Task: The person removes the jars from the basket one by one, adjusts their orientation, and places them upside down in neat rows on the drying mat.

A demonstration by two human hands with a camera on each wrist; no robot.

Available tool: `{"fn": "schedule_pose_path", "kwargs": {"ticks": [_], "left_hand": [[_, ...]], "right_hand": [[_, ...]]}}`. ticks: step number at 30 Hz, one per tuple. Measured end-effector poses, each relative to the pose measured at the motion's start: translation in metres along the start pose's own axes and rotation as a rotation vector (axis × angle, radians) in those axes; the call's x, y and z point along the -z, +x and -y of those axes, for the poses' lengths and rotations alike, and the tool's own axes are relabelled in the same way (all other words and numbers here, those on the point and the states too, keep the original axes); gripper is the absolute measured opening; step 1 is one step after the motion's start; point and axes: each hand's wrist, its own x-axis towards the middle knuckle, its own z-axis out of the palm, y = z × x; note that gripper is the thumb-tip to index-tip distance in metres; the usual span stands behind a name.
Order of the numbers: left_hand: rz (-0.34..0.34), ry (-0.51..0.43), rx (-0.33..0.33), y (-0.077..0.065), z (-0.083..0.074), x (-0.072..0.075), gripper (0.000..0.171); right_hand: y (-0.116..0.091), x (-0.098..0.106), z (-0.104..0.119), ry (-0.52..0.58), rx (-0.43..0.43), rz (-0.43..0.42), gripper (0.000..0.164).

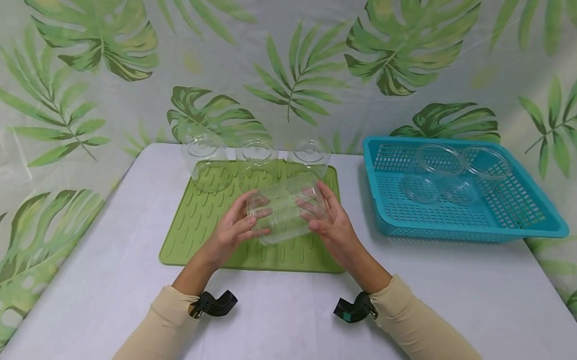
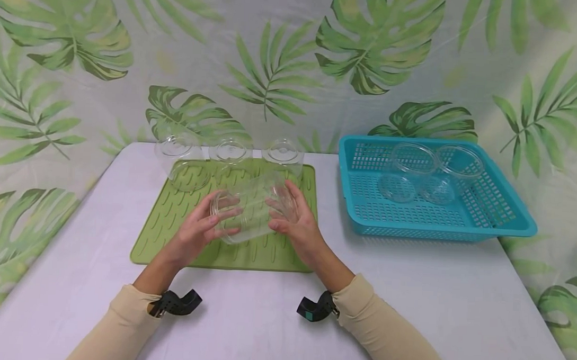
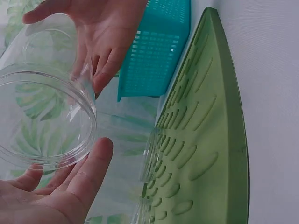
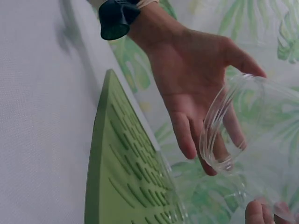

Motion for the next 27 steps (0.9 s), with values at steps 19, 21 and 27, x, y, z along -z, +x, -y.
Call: {"fn": "schedule_pose_path", "kwargs": {"ticks": [19, 21, 27], "left_hand": [[-0.111, 0.771, 0.045, -0.042, 0.000, 0.037, 0.054], [-0.147, 0.947, 0.037, -0.056, -0.002, 0.052, 0.053], [-0.172, 1.207, 0.072, -0.095, -0.010, 0.096, 0.050]], "right_hand": [[0.000, -0.001, 0.006, -0.243, 0.041, -0.033, 0.122], [0.001, 0.000, 0.008, -0.293, 0.041, -0.034, 0.123], [0.002, 0.004, 0.016, -0.378, 0.041, -0.018, 0.118]]}}
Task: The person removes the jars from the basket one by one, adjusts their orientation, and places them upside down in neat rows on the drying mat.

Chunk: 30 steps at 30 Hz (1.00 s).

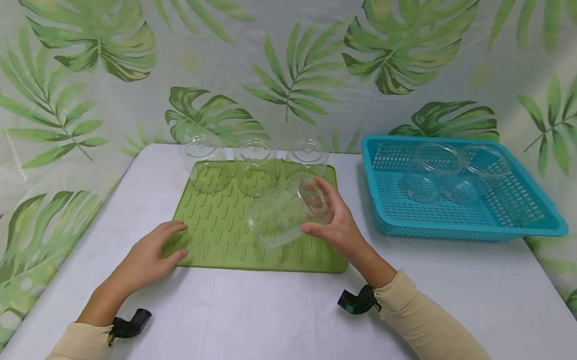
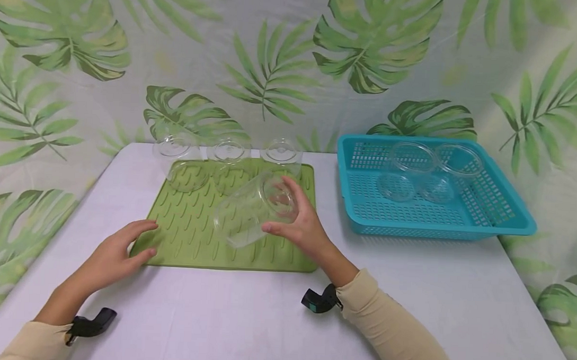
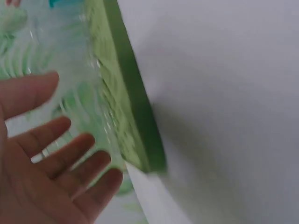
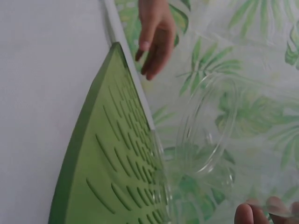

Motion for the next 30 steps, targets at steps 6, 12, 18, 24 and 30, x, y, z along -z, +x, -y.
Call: {"fn": "schedule_pose_path", "kwargs": {"ticks": [6, 12, 18, 24, 30], "left_hand": [[-0.001, 0.051, -0.047, -0.011, 0.024, 0.009, 0.051], [0.002, 0.084, -0.084, -0.008, 0.031, 0.003, 0.055], [0.118, 0.133, 0.004, -0.006, 0.028, 0.001, 0.053], [0.145, 0.154, 0.004, -0.005, 0.025, 0.000, 0.051], [0.135, 0.139, 0.018, -0.006, 0.024, -0.001, 0.049]], "right_hand": [[0.003, 0.003, 0.005, -0.080, 0.010, 0.012, 0.114], [0.007, 0.002, 0.008, -0.164, 0.029, 0.029, 0.114], [0.013, 0.000, 0.011, -0.226, -0.012, 0.055, 0.111], [0.022, -0.009, 0.012, -0.327, -0.056, 0.056, 0.108], [0.035, -0.022, 0.010, -0.434, -0.062, 0.067, 0.111]]}}
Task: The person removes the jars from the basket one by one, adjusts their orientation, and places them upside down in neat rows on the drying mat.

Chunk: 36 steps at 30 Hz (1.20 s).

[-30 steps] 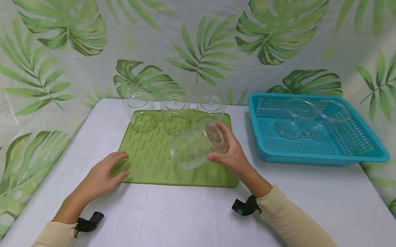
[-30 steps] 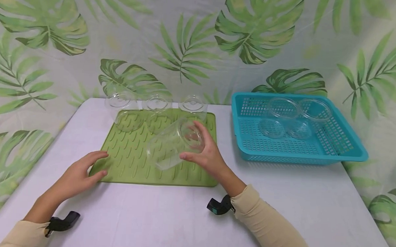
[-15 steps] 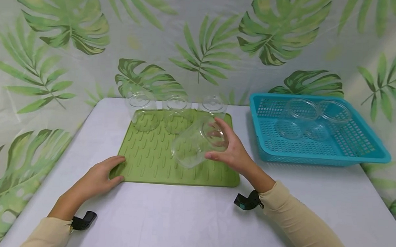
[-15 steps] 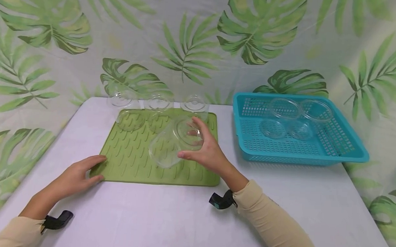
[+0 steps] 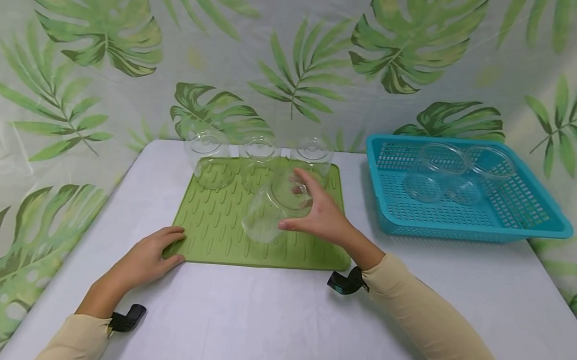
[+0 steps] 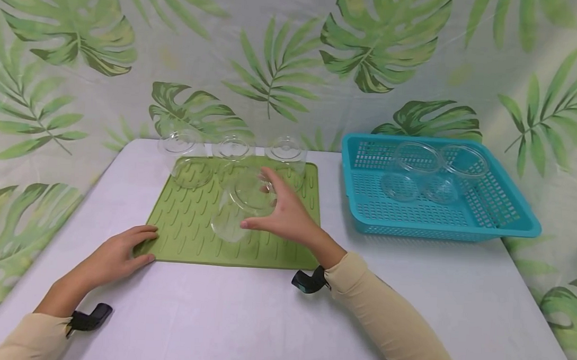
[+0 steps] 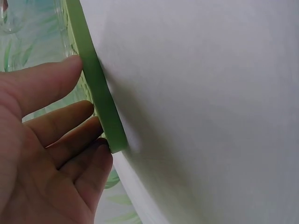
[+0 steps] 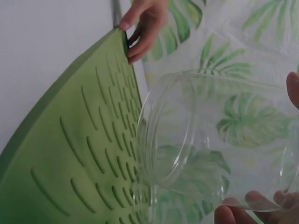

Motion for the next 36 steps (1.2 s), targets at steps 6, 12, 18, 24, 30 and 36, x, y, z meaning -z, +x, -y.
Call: {"fn": "schedule_pose_path", "kwargs": {"ticks": [6, 12, 18, 24, 30, 36], "left_hand": [[-0.002, -0.009, 0.006, 0.000, 0.000, -0.002, 0.049], [-0.019, -0.010, 0.000, 0.002, 0.001, -0.002, 0.051], [-0.016, -0.005, 0.038, 0.002, 0.000, 0.002, 0.056], [-0.009, -0.001, 0.034, 0.004, 0.002, 0.001, 0.054], [-0.018, 0.001, 0.011, 0.003, 0.003, 0.000, 0.051], [-0.030, 0.011, -0.014, 0.002, 0.005, 0.001, 0.048]], "right_hand": [[0.014, -0.014, 0.005, -0.057, 0.050, 0.037, 0.114], [0.026, -0.028, 0.014, -0.144, 0.075, 0.078, 0.120], [0.040, -0.044, 0.024, -0.144, 0.066, 0.125, 0.125], [0.055, -0.061, 0.026, -0.204, 0.053, 0.176, 0.126], [0.071, -0.074, 0.029, -0.203, 0.018, 0.196, 0.120], [0.082, -0.084, 0.032, -0.201, 0.011, 0.206, 0.117]]}}
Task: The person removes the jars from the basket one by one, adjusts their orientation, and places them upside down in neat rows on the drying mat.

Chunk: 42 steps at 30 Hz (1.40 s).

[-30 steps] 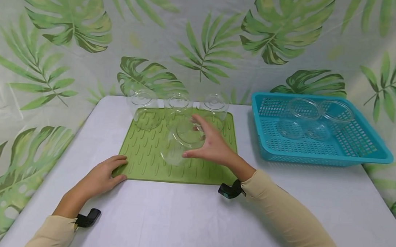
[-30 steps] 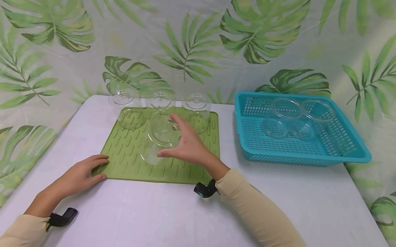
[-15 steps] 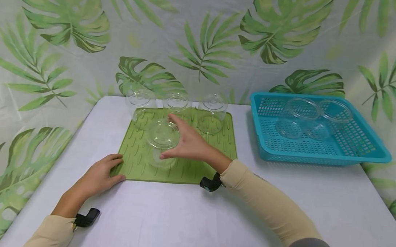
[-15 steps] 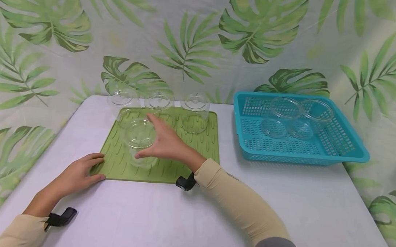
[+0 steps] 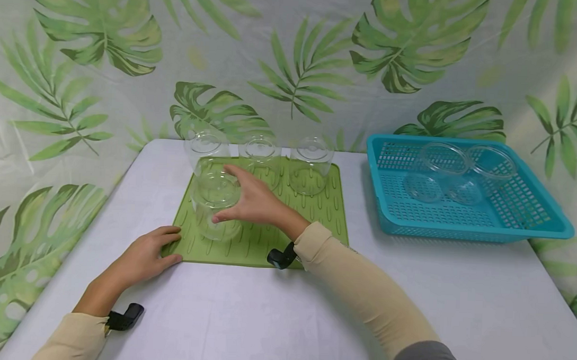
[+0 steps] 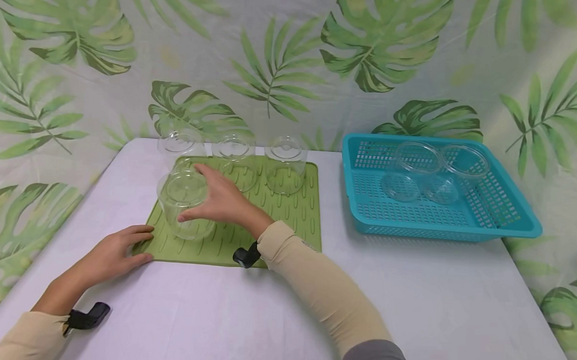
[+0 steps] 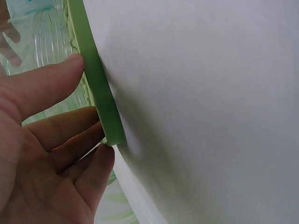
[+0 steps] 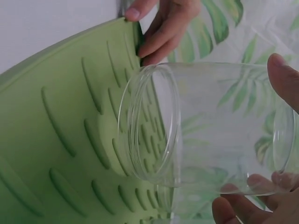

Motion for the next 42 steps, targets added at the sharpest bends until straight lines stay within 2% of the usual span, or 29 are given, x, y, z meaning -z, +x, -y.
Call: {"fn": "schedule_pose_path", "kwargs": {"ticks": [8, 12, 24, 31, 42], "left_hand": [[0.008, -0.004, -0.003, 0.000, 0.001, 0.001, 0.044], [0.001, -0.016, -0.007, 0.001, 0.001, 0.002, 0.040], [0.004, -0.022, 0.001, 0.002, -0.001, 0.002, 0.038], [-0.006, -0.020, -0.004, -0.001, 0.001, 0.000, 0.036], [-0.021, -0.008, 0.003, -0.001, -0.001, -0.001, 0.037]], "right_hand": [[0.011, -0.013, 0.002, 0.017, -0.026, -0.013, 0.114], [0.016, -0.020, 0.004, 0.069, -0.038, -0.026, 0.114], [0.029, -0.040, 0.006, 0.129, -0.058, -0.106, 0.114], [0.029, -0.056, 0.007, 0.203, -0.034, -0.094, 0.111], [0.028, -0.066, 0.001, 0.272, -0.005, -0.145, 0.110]]}}
